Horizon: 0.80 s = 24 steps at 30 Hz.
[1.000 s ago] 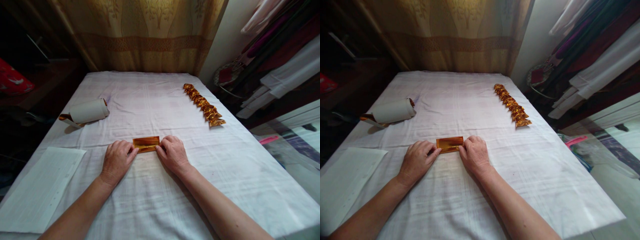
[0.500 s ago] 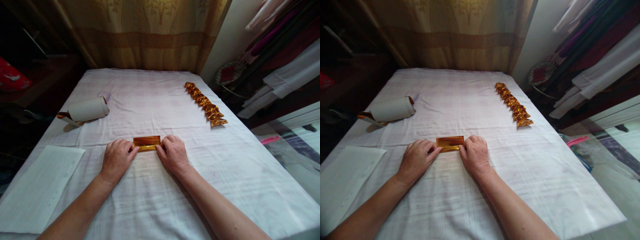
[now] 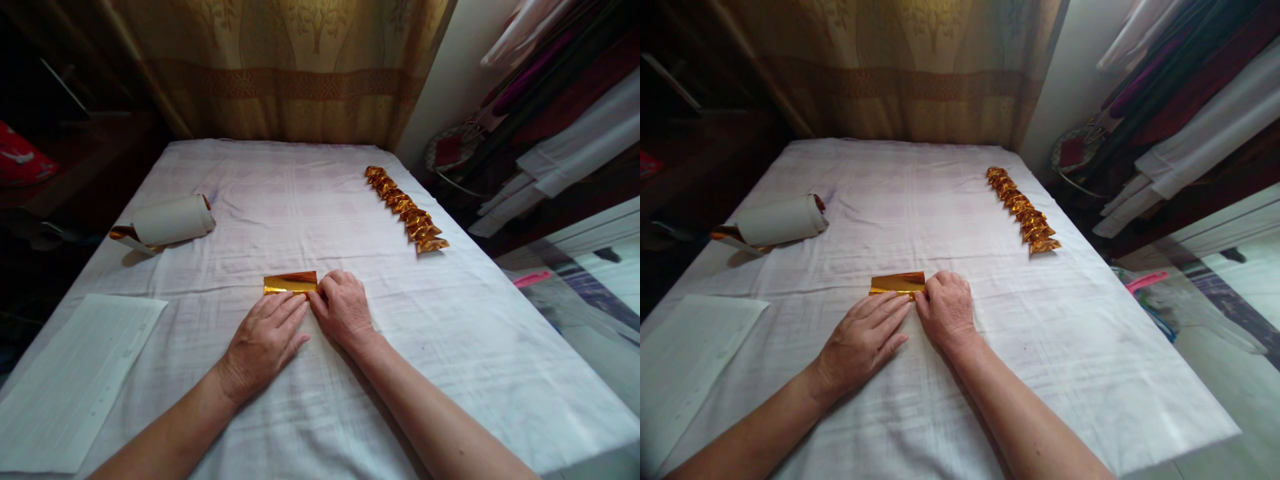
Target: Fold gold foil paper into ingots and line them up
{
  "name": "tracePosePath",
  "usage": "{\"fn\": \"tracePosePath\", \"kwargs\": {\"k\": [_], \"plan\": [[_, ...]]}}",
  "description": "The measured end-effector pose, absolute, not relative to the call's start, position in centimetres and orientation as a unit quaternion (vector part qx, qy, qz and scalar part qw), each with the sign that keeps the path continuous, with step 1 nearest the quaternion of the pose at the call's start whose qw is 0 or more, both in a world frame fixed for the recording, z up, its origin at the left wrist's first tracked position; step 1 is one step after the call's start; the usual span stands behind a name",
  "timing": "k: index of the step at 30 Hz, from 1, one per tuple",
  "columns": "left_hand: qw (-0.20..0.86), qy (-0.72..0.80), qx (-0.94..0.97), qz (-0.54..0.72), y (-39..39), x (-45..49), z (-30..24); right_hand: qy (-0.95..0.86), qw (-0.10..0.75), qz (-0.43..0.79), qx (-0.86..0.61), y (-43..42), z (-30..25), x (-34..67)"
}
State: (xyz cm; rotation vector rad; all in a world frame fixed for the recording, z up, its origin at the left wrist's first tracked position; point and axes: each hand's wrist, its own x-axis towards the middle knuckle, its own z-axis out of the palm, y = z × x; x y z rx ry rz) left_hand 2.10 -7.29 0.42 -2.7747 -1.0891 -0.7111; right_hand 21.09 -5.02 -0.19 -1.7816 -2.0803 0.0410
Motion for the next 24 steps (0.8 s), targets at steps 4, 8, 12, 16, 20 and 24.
{"fn": "tracePosePath", "kwargs": {"k": [4, 8, 12, 16, 20, 24], "plan": [[0.018, -0.37, -0.907, -0.202, -7.6, 2.2, -0.4, -0.742, 0.2, 0.023, -0.639, -5.1, -0.1, 21.1], [0.005, -0.379, -0.907, -0.184, -7.6, 1.9, -0.8, -0.741, 0.202, 0.029, -0.639, -5.1, 0.0, 21.1], [-0.003, -0.384, -0.905, -0.181, -7.7, 1.9, -0.9, -0.74, 0.201, 0.031, -0.641, -5.0, 0.0, 21.1], [-0.005, -0.389, -0.905, -0.172, -7.7, 1.9, -1.2, -0.736, 0.209, 0.044, -0.643, -5.1, -0.1, 21.2], [-0.01, -0.4, -0.901, -0.166, -7.9, 1.9, -1.4, -0.746, 0.218, 0.056, -0.626, -5.2, -0.2, 21.4], [-0.004, -0.406, -0.898, -0.167, -8.0, 2.0, -1.5, -0.754, 0.219, 0.051, -0.617, -5.3, -0.1, 21.3]]}}
